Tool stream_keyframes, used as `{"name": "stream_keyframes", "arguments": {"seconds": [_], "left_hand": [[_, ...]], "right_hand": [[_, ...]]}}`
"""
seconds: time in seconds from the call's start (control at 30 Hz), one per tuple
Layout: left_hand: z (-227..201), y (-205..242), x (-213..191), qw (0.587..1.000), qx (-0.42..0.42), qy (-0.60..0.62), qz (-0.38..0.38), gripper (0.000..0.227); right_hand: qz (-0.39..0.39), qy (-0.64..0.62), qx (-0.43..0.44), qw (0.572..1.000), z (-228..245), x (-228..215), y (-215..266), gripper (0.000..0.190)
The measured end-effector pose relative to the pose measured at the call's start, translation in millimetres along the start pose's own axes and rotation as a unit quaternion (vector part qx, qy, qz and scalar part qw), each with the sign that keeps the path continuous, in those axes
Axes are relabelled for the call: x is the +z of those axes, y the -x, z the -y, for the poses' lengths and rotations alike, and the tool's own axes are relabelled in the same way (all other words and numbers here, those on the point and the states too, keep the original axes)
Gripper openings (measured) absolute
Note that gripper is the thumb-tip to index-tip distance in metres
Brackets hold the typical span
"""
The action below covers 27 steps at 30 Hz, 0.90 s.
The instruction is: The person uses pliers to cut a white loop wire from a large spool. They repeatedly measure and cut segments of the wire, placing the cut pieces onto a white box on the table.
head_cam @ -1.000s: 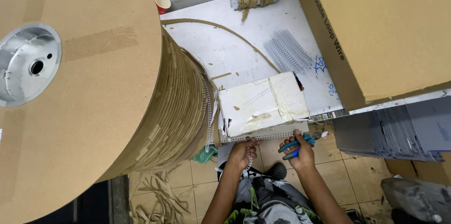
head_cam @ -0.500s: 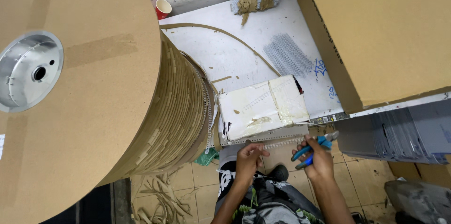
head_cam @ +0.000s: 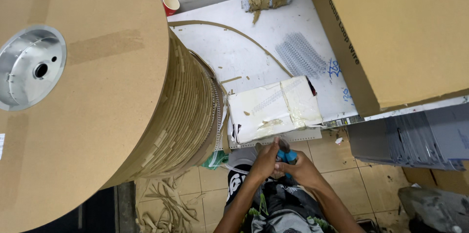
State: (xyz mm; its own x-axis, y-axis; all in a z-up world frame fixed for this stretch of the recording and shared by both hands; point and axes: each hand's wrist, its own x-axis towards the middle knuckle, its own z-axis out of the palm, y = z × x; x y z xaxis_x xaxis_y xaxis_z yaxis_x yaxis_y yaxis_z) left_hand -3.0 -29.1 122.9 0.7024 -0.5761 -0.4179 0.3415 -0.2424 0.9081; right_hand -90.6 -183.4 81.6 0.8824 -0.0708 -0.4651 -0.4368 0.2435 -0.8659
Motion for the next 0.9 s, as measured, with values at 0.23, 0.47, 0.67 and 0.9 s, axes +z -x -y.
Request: {"name": "stream_keyframes", "arguments": {"seconds": [0.23,0.47,0.67,0.9], "left_hand": [[51.8,-16.3,-36.5,0.964,-0.149,-0.070,0.207,0.041],[118.0,-23.2,-98.9,0.970,-0.170,-0.070,0.157,0.024],[125.7,-27.1,-95.0,0.986,-0.152,-0.003,0.064,0.033],[119.8,-30.3,-83.3,0.978,-0.198,0.063,0.009,0.039]], "right_hand": [[-0.245,-0.152,0.004,0.958,-45.3,-16.6,-18.2,0.009],[-0.405,-0.163,-0.075,0.897,-85.1,-54.1,-57.9,0.023],[-0.424,-0.192,-0.080,0.881,-83.0,-48.7,-62.8,0.024],[-0.421,-0.252,-0.063,0.869,-83.7,-45.8,-62.8,0.021]]}}
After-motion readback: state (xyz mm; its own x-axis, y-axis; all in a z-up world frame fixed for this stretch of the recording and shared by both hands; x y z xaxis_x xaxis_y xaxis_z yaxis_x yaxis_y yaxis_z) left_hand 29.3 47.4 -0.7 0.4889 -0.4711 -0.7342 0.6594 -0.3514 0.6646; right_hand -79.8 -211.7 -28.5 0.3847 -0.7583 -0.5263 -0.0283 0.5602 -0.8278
